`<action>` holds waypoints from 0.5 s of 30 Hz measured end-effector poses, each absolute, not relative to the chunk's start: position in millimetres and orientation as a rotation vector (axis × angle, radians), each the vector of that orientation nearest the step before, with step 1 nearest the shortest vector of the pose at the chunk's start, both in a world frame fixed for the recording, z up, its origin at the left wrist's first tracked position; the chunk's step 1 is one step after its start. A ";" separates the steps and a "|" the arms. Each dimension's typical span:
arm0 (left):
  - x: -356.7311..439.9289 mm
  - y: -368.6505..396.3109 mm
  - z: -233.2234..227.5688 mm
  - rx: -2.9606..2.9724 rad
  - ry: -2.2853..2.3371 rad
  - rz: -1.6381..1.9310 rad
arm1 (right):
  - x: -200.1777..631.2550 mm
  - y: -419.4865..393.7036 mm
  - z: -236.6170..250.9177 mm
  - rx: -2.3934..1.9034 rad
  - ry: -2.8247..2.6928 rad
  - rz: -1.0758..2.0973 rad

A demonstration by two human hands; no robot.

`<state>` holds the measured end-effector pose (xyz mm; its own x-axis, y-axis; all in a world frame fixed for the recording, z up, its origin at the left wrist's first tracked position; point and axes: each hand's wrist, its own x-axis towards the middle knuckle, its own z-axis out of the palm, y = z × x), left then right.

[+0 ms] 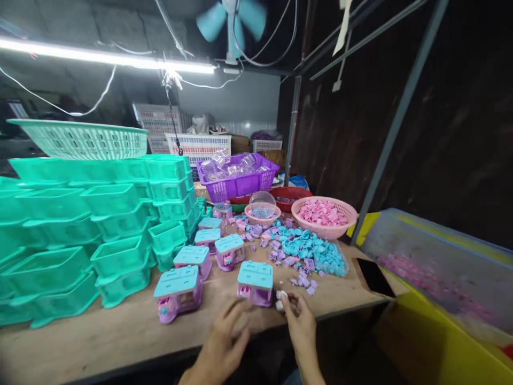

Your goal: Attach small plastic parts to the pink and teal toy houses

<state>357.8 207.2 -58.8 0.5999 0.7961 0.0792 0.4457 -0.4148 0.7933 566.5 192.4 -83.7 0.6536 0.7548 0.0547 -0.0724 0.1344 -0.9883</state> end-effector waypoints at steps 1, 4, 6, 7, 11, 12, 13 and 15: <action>362.5 219.8 -48.0 2.137 0.985 0.756 | 565.1 191.2 -79.8 -1.300 -0.626 0.680; 374.1 260.1 -31.4 2.216 1.005 0.950 | 567.0 189.4 -76.1 -1.289 -0.599 0.723; 379.2 280.4 -32.9 2.166 1.008 0.840 | 570.5 192.4 -79.1 -1.271 -0.649 0.769; 381.0 287.5 -35.5 2.133 1.005 0.790 | 571.9 195.4 -81.3 -1.260 -0.688 0.795; 383.0 299.9 -40.9 1.992 1.096 0.824 | 567.8 208.5 -84.0 -1.226 -0.774 0.757; 381.7 299.7 -39.6 1.960 1.135 0.864 | 563.3 208.7 -81.1 -1.229 -0.771 0.684; 379.6 298.4 -37.5 1.928 1.159 0.893 | 557.6 206.8 -76.3 -1.236 -0.779 0.605; 374.1 294.1 -33.3 1.886 1.161 0.915 | 542.9 198.3 -62.1 -1.268 -0.843 0.454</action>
